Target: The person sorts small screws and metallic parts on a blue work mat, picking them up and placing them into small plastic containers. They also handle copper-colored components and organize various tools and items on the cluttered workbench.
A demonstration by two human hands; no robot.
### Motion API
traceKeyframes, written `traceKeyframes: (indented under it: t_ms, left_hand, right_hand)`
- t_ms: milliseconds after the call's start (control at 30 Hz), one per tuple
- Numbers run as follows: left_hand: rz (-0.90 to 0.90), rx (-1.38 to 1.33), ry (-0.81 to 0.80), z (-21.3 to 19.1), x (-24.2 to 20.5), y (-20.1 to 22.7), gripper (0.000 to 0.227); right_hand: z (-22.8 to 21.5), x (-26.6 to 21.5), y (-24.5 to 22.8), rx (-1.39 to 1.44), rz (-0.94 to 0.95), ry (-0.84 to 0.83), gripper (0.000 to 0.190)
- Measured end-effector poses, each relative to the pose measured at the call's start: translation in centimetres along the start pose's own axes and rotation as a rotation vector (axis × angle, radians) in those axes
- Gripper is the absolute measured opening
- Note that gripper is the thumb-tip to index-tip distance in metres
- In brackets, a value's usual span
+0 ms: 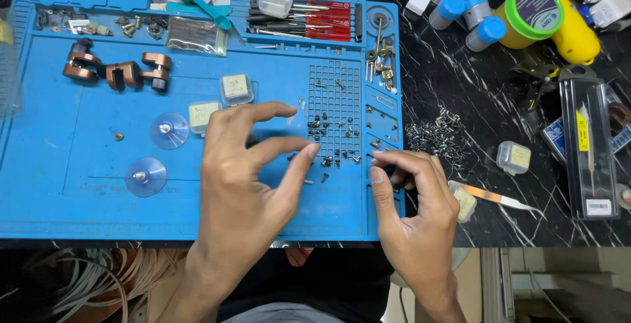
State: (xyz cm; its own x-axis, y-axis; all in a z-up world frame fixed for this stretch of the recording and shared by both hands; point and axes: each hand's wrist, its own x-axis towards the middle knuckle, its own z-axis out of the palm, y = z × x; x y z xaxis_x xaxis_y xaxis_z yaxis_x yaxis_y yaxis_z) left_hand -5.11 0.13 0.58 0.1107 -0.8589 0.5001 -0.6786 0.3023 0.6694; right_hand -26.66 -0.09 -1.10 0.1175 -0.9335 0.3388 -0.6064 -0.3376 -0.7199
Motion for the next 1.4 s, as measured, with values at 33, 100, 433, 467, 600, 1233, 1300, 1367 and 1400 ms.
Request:
traceKeyframes:
  t_ms: [33, 100, 433, 467, 600, 1233, 1300, 1367, 1400]
  left_hand:
    - [0.001, 0.002, 0.001, -0.2, 0.0, 0.5, 0.005]
    - [-0.503, -0.577, 0.041, -0.7, 0.2, 1.6, 0.007]
    - [-1.145, -1.505, -0.043, -0.4, 1.3, 0.4, 0.017]
    - [-1.136, -1.520, -0.046, -0.3, 1.3, 0.4, 0.014]
    - [-1.084, -1.377, -0.037, -0.4, 1.2, 0.6, 0.019]
    - [0.231, 0.378, -0.027, 2.6, 0.3, -0.4, 0.015]
    - [0.324, 0.341, -0.019, 3.1, -0.1, -1.2, 0.015]
    - [0.324, 0.307, -0.104, 3.4, 0.7, -1.0, 0.016]
    - [0.304, 0.295, -0.192, 3.5, 1.0, -1.1, 0.018]
  right_hand:
    - [0.0, 0.0, 0.0, 0.002, -0.001, 0.001, 0.015]
    - [0.0, -0.1, 0.1, -0.002, 0.012, 0.001, 0.015]
    - [0.0, -0.1, 0.2, 0.004, 0.007, 0.009, 0.016]
    - [0.0, -0.1, 0.2, 0.000, -0.003, 0.008, 0.016]
    - [0.0, 0.0, 0.2, -0.001, -0.022, 0.007, 0.015]
    - [-0.5, 0.7, -0.8, -0.001, -0.129, 0.064, 0.014]
    - [-0.8, 0.7, -0.9, 0.075, -0.132, 0.032, 0.015]
    - [-1.0, 0.5, -0.7, 0.094, -0.094, 0.034, 0.016]
    - [-0.8, 0.3, -0.6, 0.131, -0.057, 0.015, 0.017]
